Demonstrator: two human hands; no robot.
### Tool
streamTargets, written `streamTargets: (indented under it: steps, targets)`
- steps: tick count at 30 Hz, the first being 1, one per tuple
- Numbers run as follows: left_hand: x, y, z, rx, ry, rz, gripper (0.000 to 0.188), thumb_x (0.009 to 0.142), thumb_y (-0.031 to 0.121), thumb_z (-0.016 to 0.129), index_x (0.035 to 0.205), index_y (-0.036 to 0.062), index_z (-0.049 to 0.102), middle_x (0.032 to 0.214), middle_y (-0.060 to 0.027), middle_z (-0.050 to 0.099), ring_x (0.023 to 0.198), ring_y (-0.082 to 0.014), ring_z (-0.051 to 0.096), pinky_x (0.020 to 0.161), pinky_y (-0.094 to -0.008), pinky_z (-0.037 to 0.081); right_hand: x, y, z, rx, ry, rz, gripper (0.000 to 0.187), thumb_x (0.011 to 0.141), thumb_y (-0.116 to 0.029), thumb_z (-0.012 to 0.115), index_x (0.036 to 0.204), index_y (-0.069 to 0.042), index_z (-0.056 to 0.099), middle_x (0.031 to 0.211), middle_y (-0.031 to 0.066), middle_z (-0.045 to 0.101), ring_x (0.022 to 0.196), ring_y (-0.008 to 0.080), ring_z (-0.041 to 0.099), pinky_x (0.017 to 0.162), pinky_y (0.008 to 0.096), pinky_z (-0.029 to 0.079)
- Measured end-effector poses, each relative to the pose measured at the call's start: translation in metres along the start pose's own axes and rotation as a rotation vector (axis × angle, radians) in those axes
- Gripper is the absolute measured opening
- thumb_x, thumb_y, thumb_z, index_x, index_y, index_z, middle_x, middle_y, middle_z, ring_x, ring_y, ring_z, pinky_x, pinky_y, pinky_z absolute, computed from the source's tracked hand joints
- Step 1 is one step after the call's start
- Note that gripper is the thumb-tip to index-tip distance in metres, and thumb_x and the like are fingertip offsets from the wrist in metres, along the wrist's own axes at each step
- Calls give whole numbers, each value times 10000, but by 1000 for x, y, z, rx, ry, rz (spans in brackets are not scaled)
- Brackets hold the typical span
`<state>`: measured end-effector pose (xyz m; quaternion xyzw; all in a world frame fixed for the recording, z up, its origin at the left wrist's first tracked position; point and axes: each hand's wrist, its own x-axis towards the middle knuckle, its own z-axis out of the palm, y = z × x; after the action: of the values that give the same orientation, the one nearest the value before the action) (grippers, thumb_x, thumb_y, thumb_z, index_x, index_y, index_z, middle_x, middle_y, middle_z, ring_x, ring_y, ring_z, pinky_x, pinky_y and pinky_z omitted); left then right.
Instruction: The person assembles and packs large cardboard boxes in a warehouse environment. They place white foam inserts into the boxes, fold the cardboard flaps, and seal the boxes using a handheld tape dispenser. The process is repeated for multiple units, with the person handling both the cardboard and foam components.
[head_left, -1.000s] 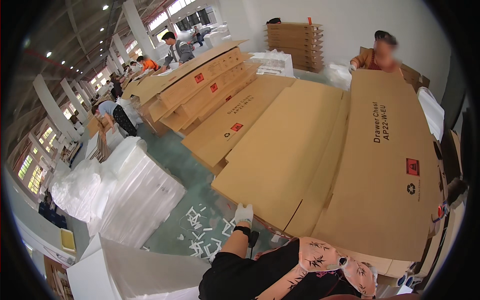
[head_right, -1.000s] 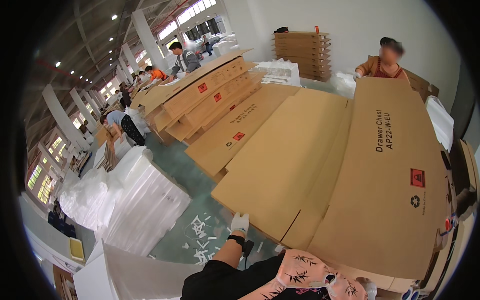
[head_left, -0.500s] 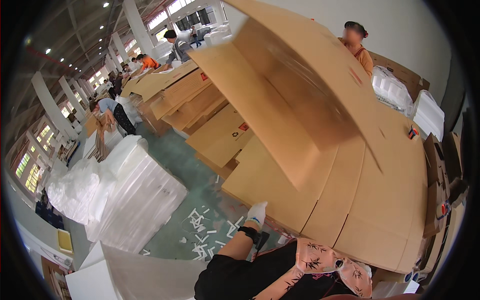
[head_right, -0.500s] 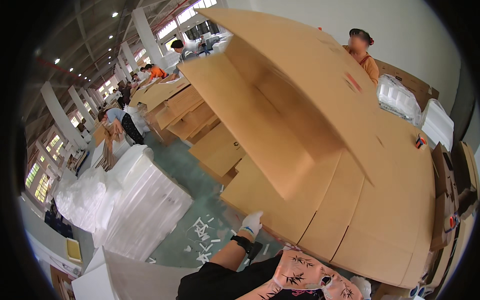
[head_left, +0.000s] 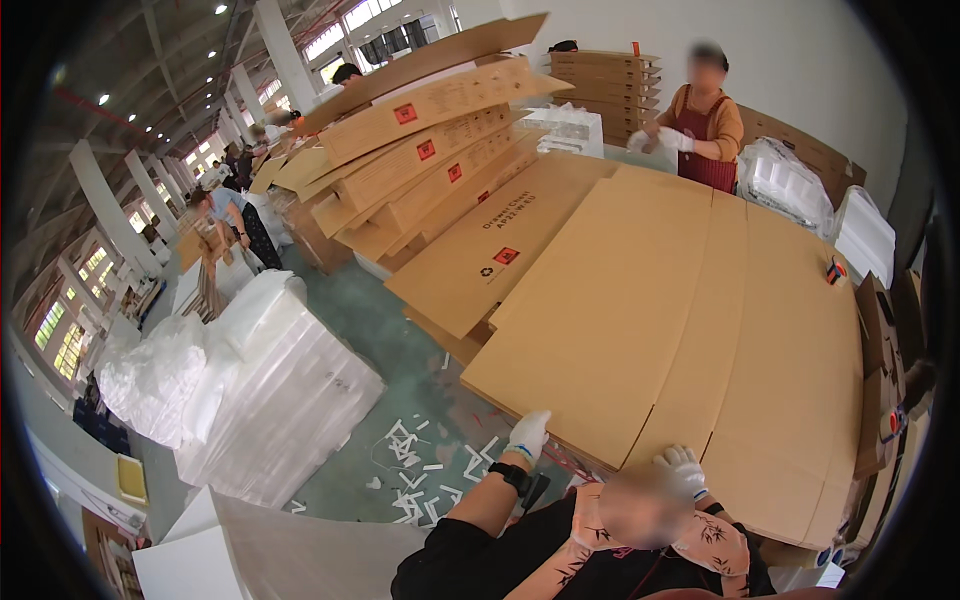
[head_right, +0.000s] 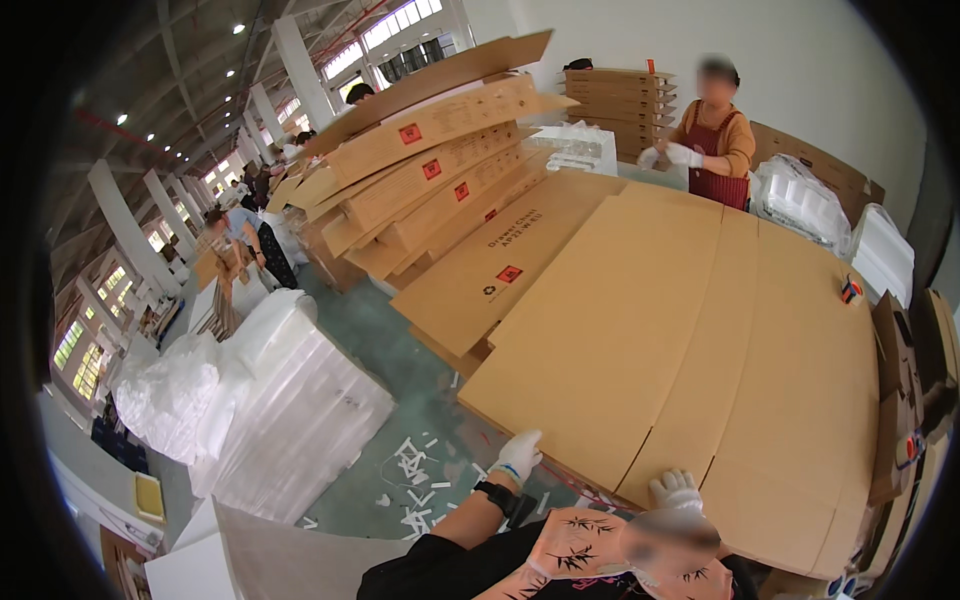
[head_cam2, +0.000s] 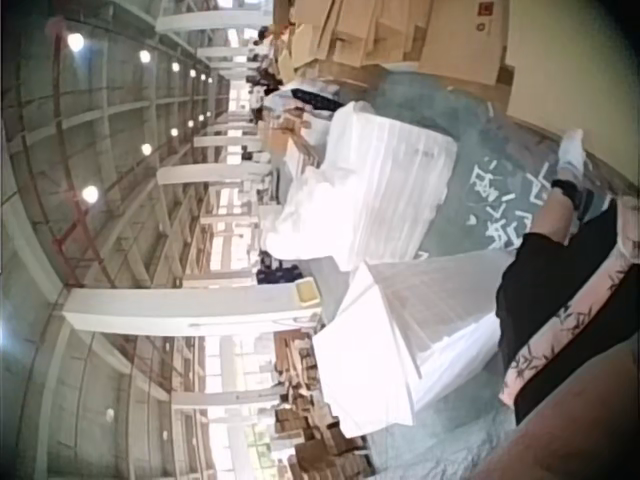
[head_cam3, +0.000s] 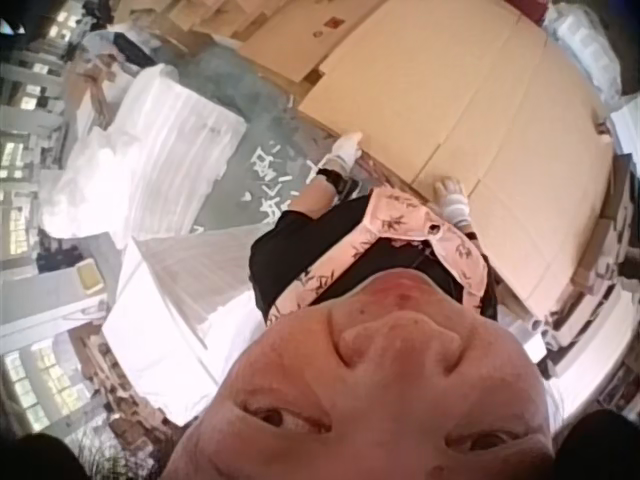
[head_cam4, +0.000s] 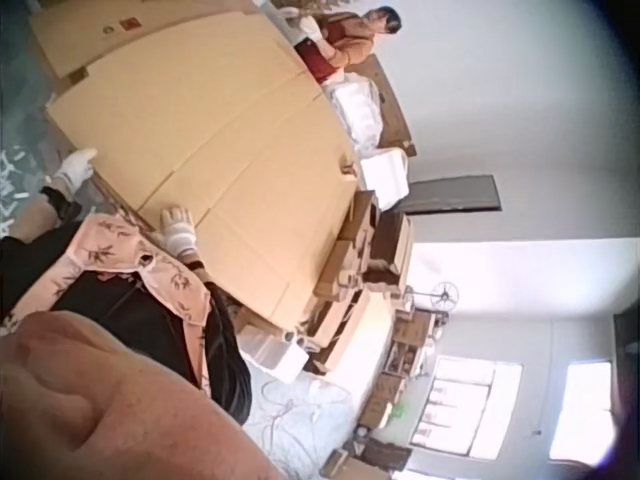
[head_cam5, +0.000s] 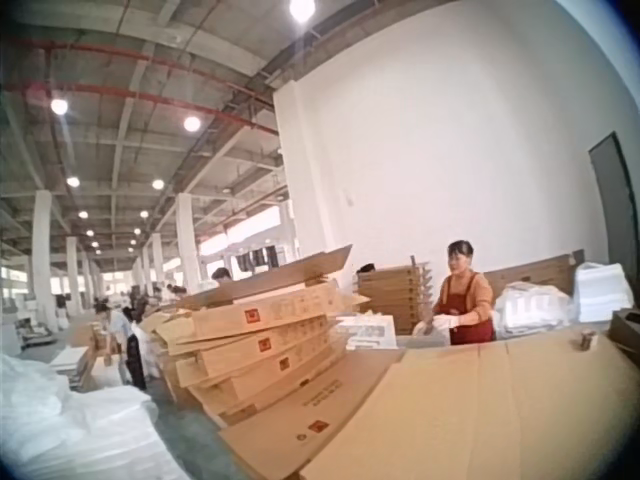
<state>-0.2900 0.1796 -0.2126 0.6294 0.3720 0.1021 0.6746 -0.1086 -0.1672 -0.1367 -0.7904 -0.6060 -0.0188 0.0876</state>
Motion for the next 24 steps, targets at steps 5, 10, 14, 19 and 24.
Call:
streamTargets:
  steps: [5,10,14,19,24]
  targets:
    - [7,-23,-12,140,60,153,295,1002,255,576,1198,37,604,1023,-92,596,938,-174,603,810,-315,536,6,-6,7,-128,-29,-10,706,640,-546,811,1133,-82,611,1097,165,581,1156,370,515,1043,508,345]
    - [-2,6,2,-238,74,-83,334,992,332,592,1166,48,617,1012,-82,597,913,-180,594,791,-316,524,8,5,-7,-80,-98,-13,731,626,-537,824,1154,-79,608,1118,174,582,1173,376,516,1081,520,328]
    - [-1,5,4,-213,81,-81,337,990,341,595,1167,55,618,993,-71,595,895,-174,586,786,-313,515,7,11,-13,-61,16,-97,732,591,-498,838,1139,-74,602,1104,162,588,1143,370,533,1058,527,348]
    - [12,-49,-15,346,174,368,307,928,221,657,1184,54,621,1020,-128,638,939,-282,625,839,-371,525,24,-4,-36,84,88,-164,628,586,-358,812,1100,-72,592,1042,142,603,1036,353,591,940,502,434]
    - [-9,4,-2,934,128,504,409,821,58,690,1223,45,612,1174,-237,634,1113,-432,591,951,-475,498,16,-12,-9,31,55,-12,314,726,-222,703,975,-92,562,947,116,625,874,310,657,717,424,512]
